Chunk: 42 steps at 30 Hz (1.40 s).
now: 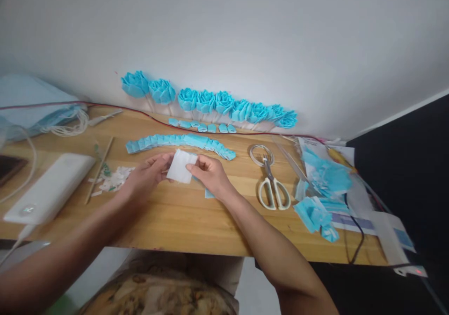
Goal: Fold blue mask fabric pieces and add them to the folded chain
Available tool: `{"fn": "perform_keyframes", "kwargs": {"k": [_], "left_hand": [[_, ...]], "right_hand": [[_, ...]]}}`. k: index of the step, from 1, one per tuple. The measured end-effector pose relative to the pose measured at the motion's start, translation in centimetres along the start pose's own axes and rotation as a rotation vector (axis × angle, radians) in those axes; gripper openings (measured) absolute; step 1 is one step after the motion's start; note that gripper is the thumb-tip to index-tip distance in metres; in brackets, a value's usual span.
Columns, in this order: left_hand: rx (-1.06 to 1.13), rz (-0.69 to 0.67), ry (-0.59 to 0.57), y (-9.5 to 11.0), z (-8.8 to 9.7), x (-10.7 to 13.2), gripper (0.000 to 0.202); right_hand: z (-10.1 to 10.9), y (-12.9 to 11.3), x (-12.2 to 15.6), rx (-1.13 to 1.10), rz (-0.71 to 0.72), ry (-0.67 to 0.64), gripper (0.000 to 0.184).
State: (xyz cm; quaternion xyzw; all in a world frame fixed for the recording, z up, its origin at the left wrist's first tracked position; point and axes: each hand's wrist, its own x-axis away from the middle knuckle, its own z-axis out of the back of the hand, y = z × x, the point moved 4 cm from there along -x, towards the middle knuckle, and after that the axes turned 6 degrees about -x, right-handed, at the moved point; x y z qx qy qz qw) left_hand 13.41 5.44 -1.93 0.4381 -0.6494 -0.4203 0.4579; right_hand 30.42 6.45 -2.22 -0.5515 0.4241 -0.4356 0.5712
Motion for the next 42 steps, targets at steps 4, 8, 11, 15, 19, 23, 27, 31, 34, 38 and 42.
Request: {"fn": "perform_keyframes", "kwargs": {"k": [4, 8, 11, 15, 19, 23, 27, 31, 34, 38, 42], "left_hand": [[-0.109, -0.068, 0.014, 0.1, 0.7, -0.2, 0.050], [-0.194, -0.091, 0.017, 0.3, 0.8, -0.2, 0.039], [-0.154, -0.088, 0.059, 0.3, 1.0, -0.2, 0.031], [-0.043, -0.080, 0.072, 0.0, 1.4, -0.3, 0.031], [-0.066, -0.113, 0.056, 0.1, 1.3, -0.3, 0.031], [-0.132, -0.144, 0.051, 0.4, 1.0, -0.1, 0.031], [-0.132, -0.170, 0.070, 0.6, 1.0, 0.2, 0.032], [-0.160, -0.197, 0.099, 1.0, 1.2, 0.2, 0.034], [-0.262, -0.187, 0.073, 1.1, 1.1, 0.2, 0.032], [-0.281, -0.155, 0.044, 0.8, 1.0, 0.1, 0.034], [-0.328, -0.159, 0.065, 0.9, 1.2, 0.2, 0.036]], "right_hand": [[0.2, -0.2, 0.0, 0.042, 0.004, 0.038, 0.027], [-0.2, -0.6, 0.2, 0.102, 0.020, 0.000, 0.030], [-0.3, -0.7, 0.3, 0.118, 0.022, -0.009, 0.034], [0.1, -0.7, 0.1, 0.070, 0.017, 0.043, 0.034], [0.1, -0.5, 0.0, -0.015, -0.006, 0.001, 0.030], [0.1, -0.5, 0.0, -0.033, 0.001, 0.015, 0.031], [0.5, -0.9, 0.0, 0.072, 0.057, 0.112, 0.028], [0.4, -1.3, 0.1, 0.111, 0.087, 0.082, 0.027], [0.2, -1.5, 0.2, 0.141, 0.111, 0.048, 0.023], [0.0, -1.7, 0.5, 0.187, 0.138, 0.016, 0.019], [0.0, -1.7, 0.6, 0.216, 0.146, -0.002, 0.019]]}}
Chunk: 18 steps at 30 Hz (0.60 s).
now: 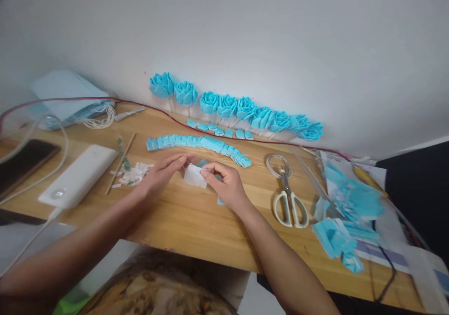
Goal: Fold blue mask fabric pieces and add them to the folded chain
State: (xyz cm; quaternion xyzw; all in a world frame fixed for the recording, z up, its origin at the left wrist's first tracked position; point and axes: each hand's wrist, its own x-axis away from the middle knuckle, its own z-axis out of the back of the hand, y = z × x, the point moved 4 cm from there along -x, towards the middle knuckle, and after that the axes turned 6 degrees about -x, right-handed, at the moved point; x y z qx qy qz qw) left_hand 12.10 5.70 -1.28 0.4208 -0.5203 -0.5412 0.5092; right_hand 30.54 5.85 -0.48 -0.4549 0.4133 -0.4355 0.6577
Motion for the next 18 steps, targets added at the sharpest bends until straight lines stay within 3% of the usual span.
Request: {"fn": "perform_keyframes", "kwargs": {"k": [6, 18], "left_hand": [[0.120, 0.057, -0.074, -0.25, -0.43, -0.20, 0.026], [0.268, 0.079, 0.067, -0.48, -0.07, 0.04, 0.026]], "right_hand": [[-0.05, 0.12, -0.04, 0.011, 0.002, -0.009, 0.020], [-0.41, 0.15, -0.07, -0.052, -0.046, 0.005, 0.021]]}}
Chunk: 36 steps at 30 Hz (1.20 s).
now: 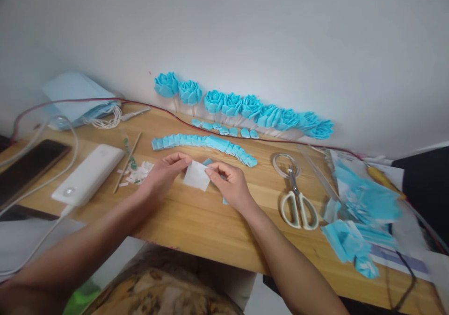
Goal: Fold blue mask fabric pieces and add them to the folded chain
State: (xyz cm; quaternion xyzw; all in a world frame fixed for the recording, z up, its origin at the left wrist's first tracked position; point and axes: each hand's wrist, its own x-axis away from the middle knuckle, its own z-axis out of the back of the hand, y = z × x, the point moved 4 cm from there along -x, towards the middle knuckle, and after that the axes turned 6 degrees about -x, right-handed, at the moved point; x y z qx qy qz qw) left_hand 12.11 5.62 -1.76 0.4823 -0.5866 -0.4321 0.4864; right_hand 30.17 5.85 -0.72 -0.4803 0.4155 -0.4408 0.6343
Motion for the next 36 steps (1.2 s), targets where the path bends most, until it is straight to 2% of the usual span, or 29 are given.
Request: {"fn": "perform_keyframes", "kwargs": {"k": [5, 9, 12, 16, 20, 23, 25, 29, 33, 36], "left_hand": [[0.026, 0.019, 0.006, -0.1, -0.2, 0.1, 0.029], [0.128, 0.034, 0.004, -0.2, -0.4, 0.1, 0.028], [0.179, 0.050, -0.004, -0.2, -0.4, 0.1, 0.042], [0.102, 0.098, -0.053, -0.3, -0.2, 0.0, 0.046], [-0.043, 0.089, -0.095, -0.7, -0.2, -0.4, 0.037], [-0.064, 0.074, -0.122, -0.8, -0.3, -0.5, 0.032], [-0.024, 0.062, -0.111, -0.8, -0.3, -0.5, 0.032], [0.041, 0.046, -0.073, -0.7, -0.1, -0.4, 0.032], [0.098, 0.031, -0.033, -0.7, 0.2, -0.5, 0.029], [0.152, 0.029, 0.042, -0.6, 0.5, -0.7, 0.028]], "right_hand": [[-0.2, 0.1, 0.1, 0.013, -0.006, -0.003, 0.019], [0.0, -0.1, 0.0, 0.009, 0.003, 0.027, 0.019], [0.3, 0.0, -0.1, -0.005, 0.006, 0.063, 0.019], [0.5, 0.2, -0.2, -0.051, -0.014, 0.090, 0.019], [0.6, 0.4, -0.2, -0.086, -0.025, 0.075, 0.021], [0.8, 0.3, -0.2, -0.112, -0.014, 0.074, 0.021], [0.6, 0.1, -0.1, -0.163, 0.010, 0.045, 0.025], [-0.1, 0.1, -0.1, -0.235, 0.055, -0.051, 0.052], [0.1, 0.7, -0.4, -0.125, 0.076, -0.035, 0.048], [0.9, 0.4, -0.4, 0.002, 0.139, 0.070, 0.042]]}}
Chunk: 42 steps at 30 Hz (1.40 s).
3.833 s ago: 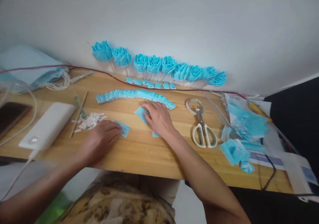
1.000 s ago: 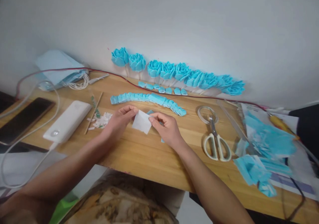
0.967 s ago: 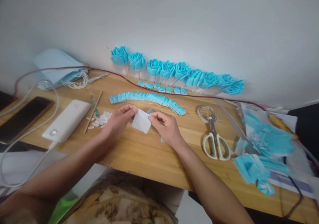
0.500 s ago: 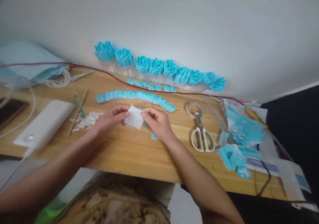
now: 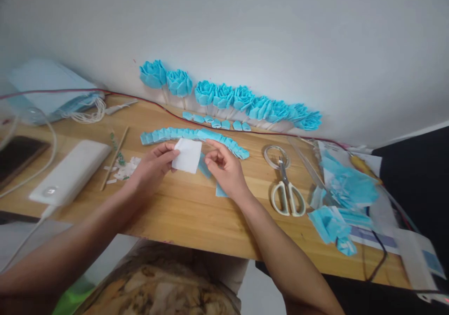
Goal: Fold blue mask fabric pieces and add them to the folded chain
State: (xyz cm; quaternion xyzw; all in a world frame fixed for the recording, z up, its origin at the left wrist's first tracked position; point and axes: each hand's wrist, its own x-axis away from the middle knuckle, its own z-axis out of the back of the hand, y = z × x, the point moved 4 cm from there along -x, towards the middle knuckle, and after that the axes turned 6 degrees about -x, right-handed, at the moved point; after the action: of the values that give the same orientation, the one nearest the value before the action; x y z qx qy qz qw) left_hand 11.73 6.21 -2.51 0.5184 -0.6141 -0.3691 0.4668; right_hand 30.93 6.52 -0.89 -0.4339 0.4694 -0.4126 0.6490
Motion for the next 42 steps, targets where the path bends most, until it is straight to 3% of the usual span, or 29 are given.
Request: {"fn": "perform_keyframes", "kwargs": {"k": [2, 4, 8, 11, 14, 17, 19, 21, 24, 26, 30, 33, 37, 42], "left_hand": [[0.036, -0.001, 0.029, 0.1, 0.1, 0.0, 0.027], [0.056, 0.000, 0.026, 0.1, 0.0, 0.0, 0.026], [0.077, 0.005, -0.019, 0.0, -0.4, 0.2, 0.027], [0.132, 0.027, -0.053, 0.0, -0.7, 0.4, 0.029], [0.196, 0.074, -0.101, -0.1, -1.0, 0.6, 0.031], [0.192, 0.103, -0.167, -0.2, -1.2, 0.7, 0.029], [0.142, 0.077, -0.194, -0.2, -1.2, 0.6, 0.031], [0.090, 0.022, -0.162, -0.1, -1.0, 0.5, 0.032], [0.055, -0.014, -0.075, 0.0, -0.7, 0.3, 0.030], [0.032, -0.009, -0.104, 0.0, -1.0, 0.4, 0.035], [-0.102, -0.025, -0.272, 0.0, -1.9, 0.9, 0.044], [-0.139, 0.001, -0.249, -0.2, -1.7, 0.8, 0.031], [-0.046, 0.001, -0.166, -0.3, -0.7, 0.2, 0.032], [-0.301, -0.004, -0.306, -0.1, -0.8, 0.4, 0.028]], "right_hand": [[0.3, -1.1, 0.2, 0.177, 0.135, 0.086, 0.039], [0.0, -2.7, 0.7, 0.380, 0.344, 0.090, 0.039], [-1.9, -4.3, 1.9, 0.638, 0.689, -0.104, 0.046], [-2.5, -3.8, 2.1, 0.811, 0.757, -0.153, 0.046], [-2.3, -3.3, 1.9, 0.857, 0.766, -0.095, 0.036], [-1.6, -3.1, 1.6, 0.692, 0.701, 0.003, 0.023], [-0.7, -2.7, 1.2, 0.464, 0.524, 0.088, 0.013], [0.1, -1.8, 0.7, 0.149, 0.256, 0.179, 0.003], [0.3, -0.5, 0.4, -0.296, -0.100, 0.233, 0.015], [0.0, -0.4, 0.4, -0.440, -0.213, 0.219, 0.022], [-0.7, -0.5, 0.5, -0.494, -0.259, 0.183, 0.026], [-0.9, -0.2, 0.6, -0.515, -0.262, 0.129, 0.025], [-0.9, 0.0, 0.3, -0.498, -0.261, -0.076, 0.028], [1.0, -1.8, -0.2, -0.217, -0.080, -0.126, 0.050]]}}
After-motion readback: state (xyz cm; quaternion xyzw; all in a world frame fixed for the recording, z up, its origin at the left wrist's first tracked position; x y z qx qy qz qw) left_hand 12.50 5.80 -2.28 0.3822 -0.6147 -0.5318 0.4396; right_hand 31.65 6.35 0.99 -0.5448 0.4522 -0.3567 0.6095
